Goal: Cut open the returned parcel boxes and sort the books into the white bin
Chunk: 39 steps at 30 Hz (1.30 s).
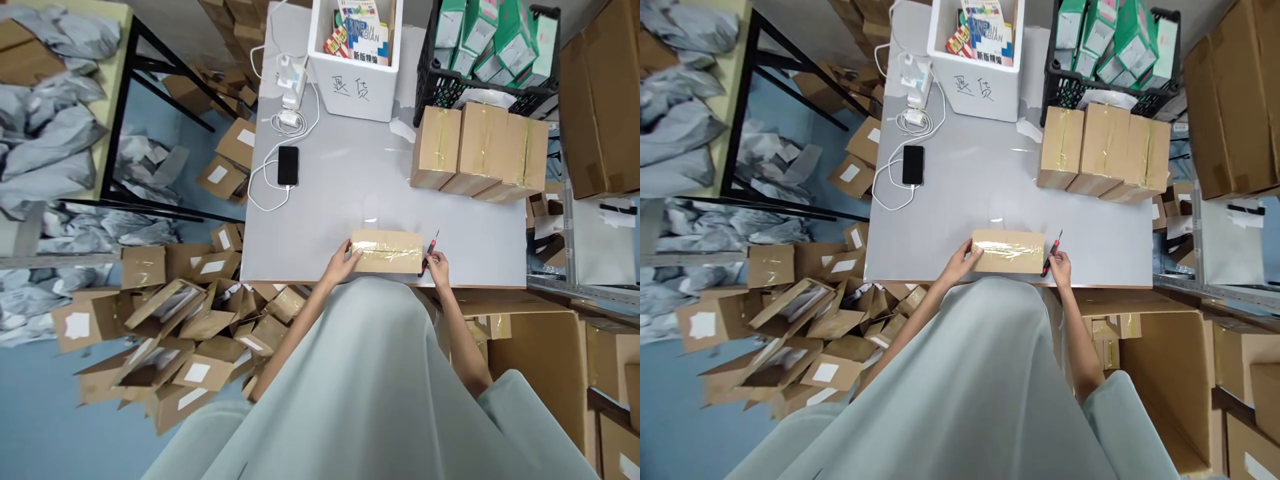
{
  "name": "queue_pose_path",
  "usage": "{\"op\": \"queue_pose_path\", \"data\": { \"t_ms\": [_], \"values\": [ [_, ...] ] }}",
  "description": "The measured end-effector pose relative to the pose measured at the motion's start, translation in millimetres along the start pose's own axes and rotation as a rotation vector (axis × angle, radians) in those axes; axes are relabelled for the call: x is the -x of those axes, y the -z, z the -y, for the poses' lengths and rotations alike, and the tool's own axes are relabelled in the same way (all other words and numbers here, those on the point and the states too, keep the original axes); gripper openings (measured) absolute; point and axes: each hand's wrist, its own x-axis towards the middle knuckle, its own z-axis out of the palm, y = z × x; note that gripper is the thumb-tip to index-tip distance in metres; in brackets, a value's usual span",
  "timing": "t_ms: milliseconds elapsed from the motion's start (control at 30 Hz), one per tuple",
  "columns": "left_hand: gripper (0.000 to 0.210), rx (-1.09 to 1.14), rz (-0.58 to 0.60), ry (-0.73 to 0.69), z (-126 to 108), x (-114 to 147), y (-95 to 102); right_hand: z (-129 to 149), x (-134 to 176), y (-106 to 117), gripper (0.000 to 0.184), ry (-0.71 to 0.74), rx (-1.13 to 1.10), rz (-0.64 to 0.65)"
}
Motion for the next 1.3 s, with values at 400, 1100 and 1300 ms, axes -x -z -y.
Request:
{"op": "queue_pose_path", "data": {
  "t_ms": [400,1100,1300],
  "values": [
    [0.086,0.14,0.012,-0.026,18.1,36.6,41.7,43.8,37.1,-57.2,0.057,0.118,-0.127,0.022],
    [0.054,0.113,0.119,-0.119,50.7,30.7,102.7,147.2,160.3,-31.1,0.053,0.387,0.448,-0.06],
    [0.075,0.074,0.103,-0.202,40.9,19.2,105.0,186.1,178.2,-54.1,0.05,0.582,0.685,0.132]
  ]
}}
